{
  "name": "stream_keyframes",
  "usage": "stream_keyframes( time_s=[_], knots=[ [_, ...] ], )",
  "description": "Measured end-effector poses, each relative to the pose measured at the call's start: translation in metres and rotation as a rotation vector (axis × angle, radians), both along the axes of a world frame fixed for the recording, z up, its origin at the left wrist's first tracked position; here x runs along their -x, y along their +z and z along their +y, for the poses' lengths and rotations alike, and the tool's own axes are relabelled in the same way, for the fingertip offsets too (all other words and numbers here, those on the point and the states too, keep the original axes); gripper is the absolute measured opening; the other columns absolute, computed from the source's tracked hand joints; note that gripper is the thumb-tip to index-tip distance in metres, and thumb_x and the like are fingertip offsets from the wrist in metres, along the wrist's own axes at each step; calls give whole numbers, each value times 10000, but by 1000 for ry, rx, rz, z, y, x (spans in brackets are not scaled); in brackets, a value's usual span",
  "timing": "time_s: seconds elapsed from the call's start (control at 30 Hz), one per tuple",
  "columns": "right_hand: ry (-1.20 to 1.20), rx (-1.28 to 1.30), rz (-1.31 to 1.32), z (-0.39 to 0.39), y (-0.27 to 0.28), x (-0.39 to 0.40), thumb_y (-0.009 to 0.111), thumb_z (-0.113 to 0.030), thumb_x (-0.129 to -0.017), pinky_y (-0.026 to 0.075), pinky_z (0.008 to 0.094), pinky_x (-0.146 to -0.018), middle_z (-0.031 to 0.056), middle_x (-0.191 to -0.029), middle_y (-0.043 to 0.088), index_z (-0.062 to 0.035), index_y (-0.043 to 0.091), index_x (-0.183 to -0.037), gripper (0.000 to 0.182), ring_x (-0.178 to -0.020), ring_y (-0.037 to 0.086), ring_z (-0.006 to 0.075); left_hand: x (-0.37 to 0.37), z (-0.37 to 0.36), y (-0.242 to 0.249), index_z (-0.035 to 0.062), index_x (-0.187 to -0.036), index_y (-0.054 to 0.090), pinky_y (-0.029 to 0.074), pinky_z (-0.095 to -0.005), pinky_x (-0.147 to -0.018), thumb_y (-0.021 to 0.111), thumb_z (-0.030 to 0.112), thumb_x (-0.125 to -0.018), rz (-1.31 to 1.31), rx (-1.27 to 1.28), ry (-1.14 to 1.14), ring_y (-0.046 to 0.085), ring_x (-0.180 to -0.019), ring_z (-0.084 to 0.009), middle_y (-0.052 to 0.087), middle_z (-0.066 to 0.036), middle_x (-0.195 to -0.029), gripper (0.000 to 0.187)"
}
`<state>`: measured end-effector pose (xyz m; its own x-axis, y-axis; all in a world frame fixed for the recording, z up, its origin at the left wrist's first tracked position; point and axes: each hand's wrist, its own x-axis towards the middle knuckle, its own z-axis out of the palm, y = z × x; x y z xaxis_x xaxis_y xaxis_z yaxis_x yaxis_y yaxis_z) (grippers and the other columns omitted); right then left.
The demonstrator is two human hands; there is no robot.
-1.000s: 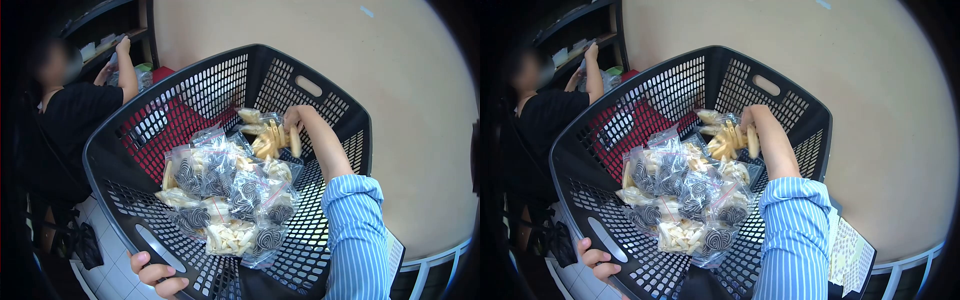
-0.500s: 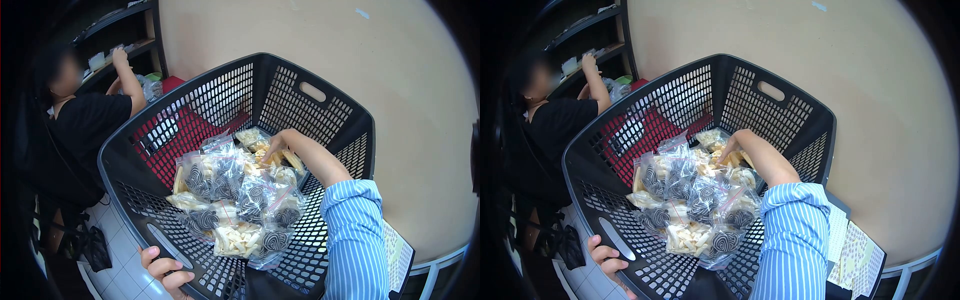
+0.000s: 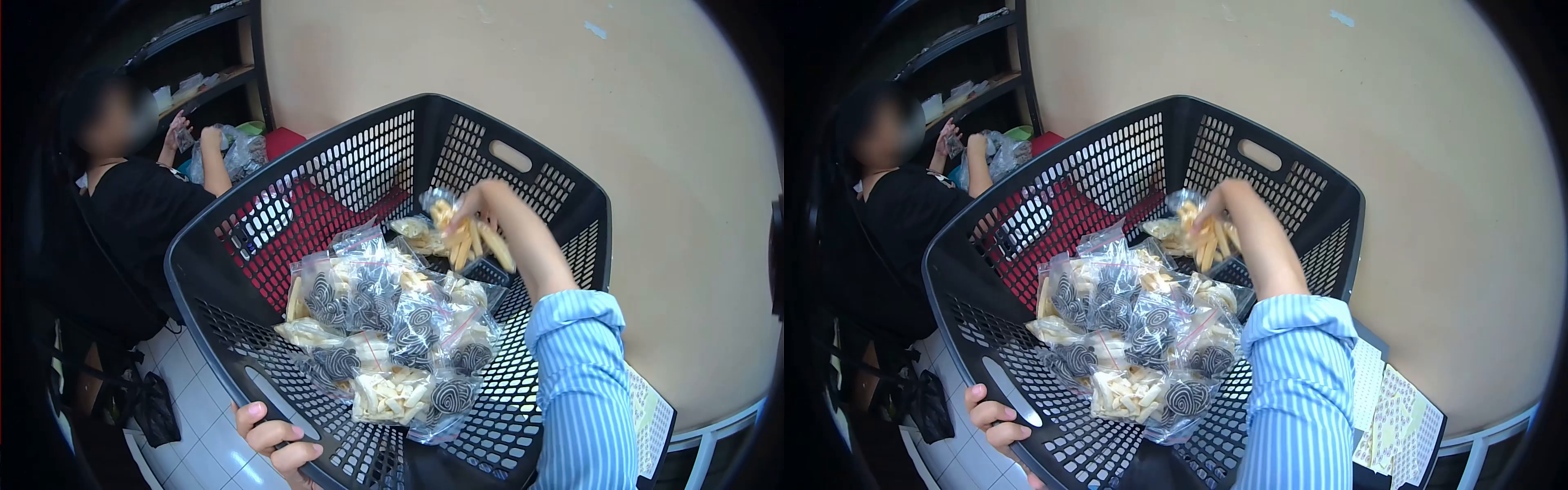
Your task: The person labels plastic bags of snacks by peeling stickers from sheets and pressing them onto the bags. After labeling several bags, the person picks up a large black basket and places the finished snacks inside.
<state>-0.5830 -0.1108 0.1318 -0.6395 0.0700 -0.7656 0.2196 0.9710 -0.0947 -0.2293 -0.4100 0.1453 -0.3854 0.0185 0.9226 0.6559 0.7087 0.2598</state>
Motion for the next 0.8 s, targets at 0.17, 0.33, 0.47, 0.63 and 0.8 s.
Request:
stream_keyframes(
  time_s=[0.17, 0.33, 0.47, 0.63, 0.8],
  knots=[
    [-16, 400, 352, 6, 148, -27, 730, -452, -567, 449, 473, -826, 227, -1190, 408, -7, 399, -1194, 836, -1096, 423, 340, -17, -11, -22, 152, -728, 351, 187, -443, -930, 305, 726, -704, -276, -139, 91, 321, -1017, -255, 326, -41, -784, 577],
    [234, 685, 699, 86, 279, -130, 633, -380, -710, 441, 415, -829, 130, -1122, 499, -23, 405, -1185, 636, -1033, 490, 241, -2, -16, -26, 143, -684, 398, 234, -478, -949, 267, 763, -677, -64, -157, 51, 392, -930, -245, 371, -45, -720, 634],
    [170, 823, 802, 181, 292, -241, 645, -362, -708, 451, 408, -819, 127, -1123, 499, -27, 400, -1192, 638, -1029, 493, 245, 4, -12, -26, 119, -736, 366, 227, -454, -932, 196, 744, -715, 18, -127, 38, 372, -954, -261, 348, -64, -762, 648],
    [-135, 968, 516, 256, 149, -325, 660, -339, -706, 463, 400, -806, 123, -1124, 498, -31, 394, -1202, 641, -1024, 498, 251, 7, -15, -29, 136, -730, 364, 230, -454, -942, 181, 761, -702, 10, -146, 52, 364, -982, -258, 338, -60, -764, 652],
    [-705, 775, 59, 196, 6, -339, 630, -493, -684, 493, 410, -765, 184, -1207, 401, -4, 366, -1217, 770, -1086, 441, 309, 9, -9, -30, 115, -733, 364, 227, -458, -933, 172, 774, -689, 41, -173, 54, 364, -1000, -272, 343, -71, -774, 687]
  ],
)
